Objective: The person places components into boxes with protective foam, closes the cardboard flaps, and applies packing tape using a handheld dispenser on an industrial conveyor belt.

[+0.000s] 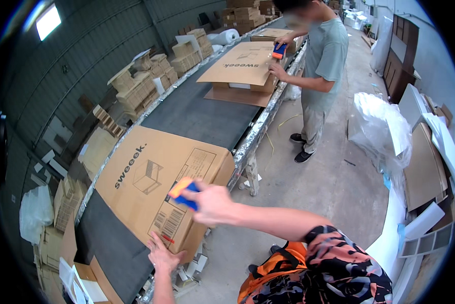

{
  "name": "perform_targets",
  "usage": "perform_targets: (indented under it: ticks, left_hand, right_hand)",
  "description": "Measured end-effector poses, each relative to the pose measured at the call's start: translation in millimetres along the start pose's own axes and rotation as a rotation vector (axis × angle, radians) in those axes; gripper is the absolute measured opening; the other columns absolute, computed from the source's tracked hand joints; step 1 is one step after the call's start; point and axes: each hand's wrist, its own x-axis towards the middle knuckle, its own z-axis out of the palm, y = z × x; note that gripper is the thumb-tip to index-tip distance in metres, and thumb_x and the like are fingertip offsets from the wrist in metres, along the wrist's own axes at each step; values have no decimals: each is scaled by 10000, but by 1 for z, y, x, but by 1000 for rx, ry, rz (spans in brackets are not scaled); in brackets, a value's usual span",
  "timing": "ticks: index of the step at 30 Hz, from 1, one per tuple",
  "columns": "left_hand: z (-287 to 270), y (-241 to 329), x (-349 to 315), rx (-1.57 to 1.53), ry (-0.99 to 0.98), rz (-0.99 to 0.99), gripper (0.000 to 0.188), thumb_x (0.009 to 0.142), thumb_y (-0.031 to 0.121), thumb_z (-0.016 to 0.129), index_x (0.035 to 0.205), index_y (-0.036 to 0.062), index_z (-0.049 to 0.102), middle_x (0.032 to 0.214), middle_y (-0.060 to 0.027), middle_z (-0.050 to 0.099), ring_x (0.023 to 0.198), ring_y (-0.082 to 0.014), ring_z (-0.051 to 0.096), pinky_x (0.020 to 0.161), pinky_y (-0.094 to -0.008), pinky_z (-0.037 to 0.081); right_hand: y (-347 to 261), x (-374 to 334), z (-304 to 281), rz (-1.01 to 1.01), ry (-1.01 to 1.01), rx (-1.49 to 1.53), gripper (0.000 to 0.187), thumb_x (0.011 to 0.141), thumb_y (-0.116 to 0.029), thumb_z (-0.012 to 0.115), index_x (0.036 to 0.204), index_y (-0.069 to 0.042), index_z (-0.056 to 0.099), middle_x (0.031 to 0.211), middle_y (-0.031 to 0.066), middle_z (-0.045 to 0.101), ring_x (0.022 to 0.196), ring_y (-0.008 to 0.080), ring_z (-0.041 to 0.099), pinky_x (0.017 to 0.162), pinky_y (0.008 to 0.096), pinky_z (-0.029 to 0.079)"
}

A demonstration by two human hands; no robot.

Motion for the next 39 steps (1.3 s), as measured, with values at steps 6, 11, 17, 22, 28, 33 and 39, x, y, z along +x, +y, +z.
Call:
perform_targets:
  ticks: [6, 11, 17, 22, 28, 33, 39]
  left_hand:
    - [41, -14, 7, -315, 403, 41, 1474, 444, 400, 902, 1479, -32, -55, 1440, -271, 368, 1274, -378, 453, 971, -446, 442]
    - [39, 0, 7, -428, 252, -3, 1400, 427, 394, 903, 1459, -62, 74, 1449, -272, 351, 1248, -382, 475, 930, -449, 471]
    - [39, -19, 15, -59, 448, 408, 915, 677, 570, 724, 1462, 321, 328, 1505, -274, 237, 1079, -641, 474, 918, -613, 449]
    - [11, 2, 17, 263, 303, 616, 734, 796, 516, 640, 1441, 485, 292, 1527, -249, 213, 957, -586, 573, 887, -642, 454]
    - [1, 20, 32, 309, -83, 679, 550, 911, 498, 498, 1419, 537, 291, 1507, -319, 187, 860, -461, 668, 893, -709, 399]
    - [0, 29, 31, 550, -26, 670, 482, 938, 442, 444, 1406, 506, 346, 1498, -356, 147, 825, -399, 690, 936, -706, 368]
    - [-1, 32, 29, 495, -69, 652, 504, 919, 400, 480, 1404, 485, 370, 1500, -361, 123, 960, -572, 569, 899, -683, 412]
  right_hand:
    - [-136, 100, 56, -288, -577, -280, 368, 579, -184, 673, 913, -41, 731, 827, 155, 691, 871, 312, 677, 724, 410, 536]
    - [-123, 127, 120, -143, -1045, -420, 362, 471, -160, 699, 815, -60, 748, 853, 132, 710, 813, 282, 671, 685, 386, 525]
    - [-93, 22, 55, -188, -804, -416, 243, 592, -229, 619, 744, -68, 719, 769, 144, 687, 828, 307, 680, 712, 400, 548]
    - [-45, -48, 58, -79, -851, -329, 324, 621, -238, 631, 864, -34, 697, 856, 174, 677, 893, 300, 680, 720, 374, 555]
    - [-36, -45, 107, -137, -687, -488, 319, 632, -211, 638, 897, -46, 705, 860, 162, 670, 884, 298, 632, 704, 368, 549]
    - [5, -73, 195, -198, -799, -706, 339, 662, -251, 658, 962, -105, 718, 892, 114, 682, 962, 280, 646, 719, 380, 546]
    - [75, -132, 147, 418, -528, 127, 591, 637, -268, 686, 1225, -218, 645, 926, 123, 702, 918, 268, 661, 786, 351, 520]
